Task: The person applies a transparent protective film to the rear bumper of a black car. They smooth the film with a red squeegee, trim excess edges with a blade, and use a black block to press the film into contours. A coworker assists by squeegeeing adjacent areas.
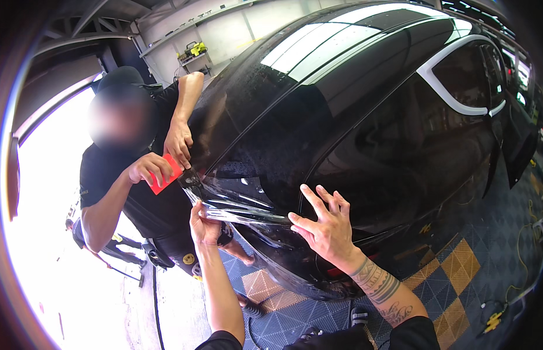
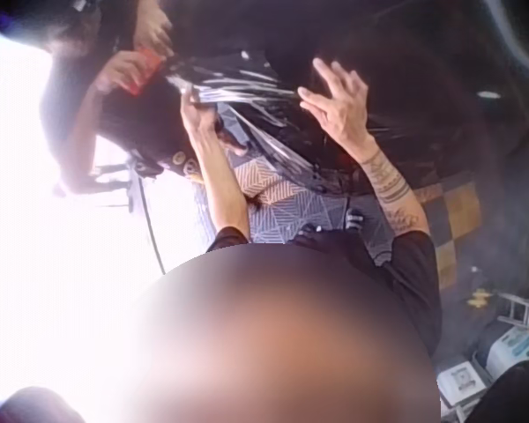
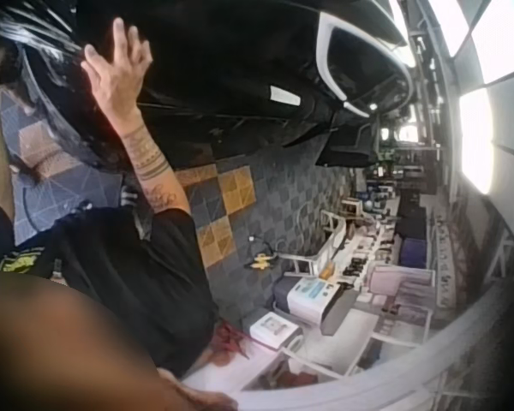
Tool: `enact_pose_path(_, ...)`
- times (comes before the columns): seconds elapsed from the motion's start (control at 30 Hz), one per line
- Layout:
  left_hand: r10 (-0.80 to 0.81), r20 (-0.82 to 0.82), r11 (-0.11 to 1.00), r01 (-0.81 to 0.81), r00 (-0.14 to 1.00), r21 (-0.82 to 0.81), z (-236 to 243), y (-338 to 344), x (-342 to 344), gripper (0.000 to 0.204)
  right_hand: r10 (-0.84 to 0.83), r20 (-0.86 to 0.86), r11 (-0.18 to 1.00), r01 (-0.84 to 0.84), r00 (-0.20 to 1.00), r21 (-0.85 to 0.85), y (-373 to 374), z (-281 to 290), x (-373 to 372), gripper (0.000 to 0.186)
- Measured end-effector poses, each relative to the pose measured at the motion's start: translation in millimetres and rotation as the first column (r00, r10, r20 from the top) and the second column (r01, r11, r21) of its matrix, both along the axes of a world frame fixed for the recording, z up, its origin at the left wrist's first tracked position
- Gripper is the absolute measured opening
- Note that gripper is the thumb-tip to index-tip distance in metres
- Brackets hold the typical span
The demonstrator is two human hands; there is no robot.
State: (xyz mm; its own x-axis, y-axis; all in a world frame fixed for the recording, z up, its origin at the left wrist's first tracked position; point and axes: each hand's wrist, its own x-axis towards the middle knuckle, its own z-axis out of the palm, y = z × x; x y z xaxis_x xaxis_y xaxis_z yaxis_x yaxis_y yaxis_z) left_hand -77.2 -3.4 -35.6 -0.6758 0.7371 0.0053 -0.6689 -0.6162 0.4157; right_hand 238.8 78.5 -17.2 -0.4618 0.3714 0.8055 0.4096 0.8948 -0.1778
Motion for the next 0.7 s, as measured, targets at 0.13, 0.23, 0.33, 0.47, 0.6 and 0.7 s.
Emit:
enact_pose_path(0.13,-0.007,0.018,1.000,0.007,1.000,-0.001,-1.5,-1.1,-3.0,0.007,0.004,0.004,1.000,-0.004,1.000,-0.001,-0.7,0.1,0.3,0.024)
enact_pose_path(0.23,0.004,0.055,1.000,-0.005,0.998,0.013,-1.0,-1.2,-3.1,0.005,0.004,0.011,1.000,-0.004,1.000,-0.001,-0.8,0.1,0.6,0.024)
enact_pose_path(0.33,0.003,0.028,1.000,-0.003,1.000,-0.005,1.1,-0.8,-0.9,0.005,0.005,0.011,1.000,-0.005,1.000,0.001,-0.6,-0.3,0.7,0.024)
enact_pose_path(0.47,0.006,0.012,1.000,-0.006,1.000,-0.019,3.0,-1.3,1.4,0.005,0.008,0.007,1.000,-0.008,1.000,0.000,-0.4,-0.8,0.7,0.023)
enact_pose_path(0.6,-0.014,0.004,1.000,0.014,1.000,0.008,0.9,-2.4,-0.8,0.005,0.002,0.007,1.000,-0.002,1.000,0.002,-0.6,-1.1,1.0,0.023)
enact_pose_path(0.7,-0.023,0.002,1.000,0.023,1.000,0.020,-0.3,-1.9,-2.9,0.005,0.000,0.006,1.000,0.000,1.000,0.001,-0.4,-1.0,0.9,0.023)
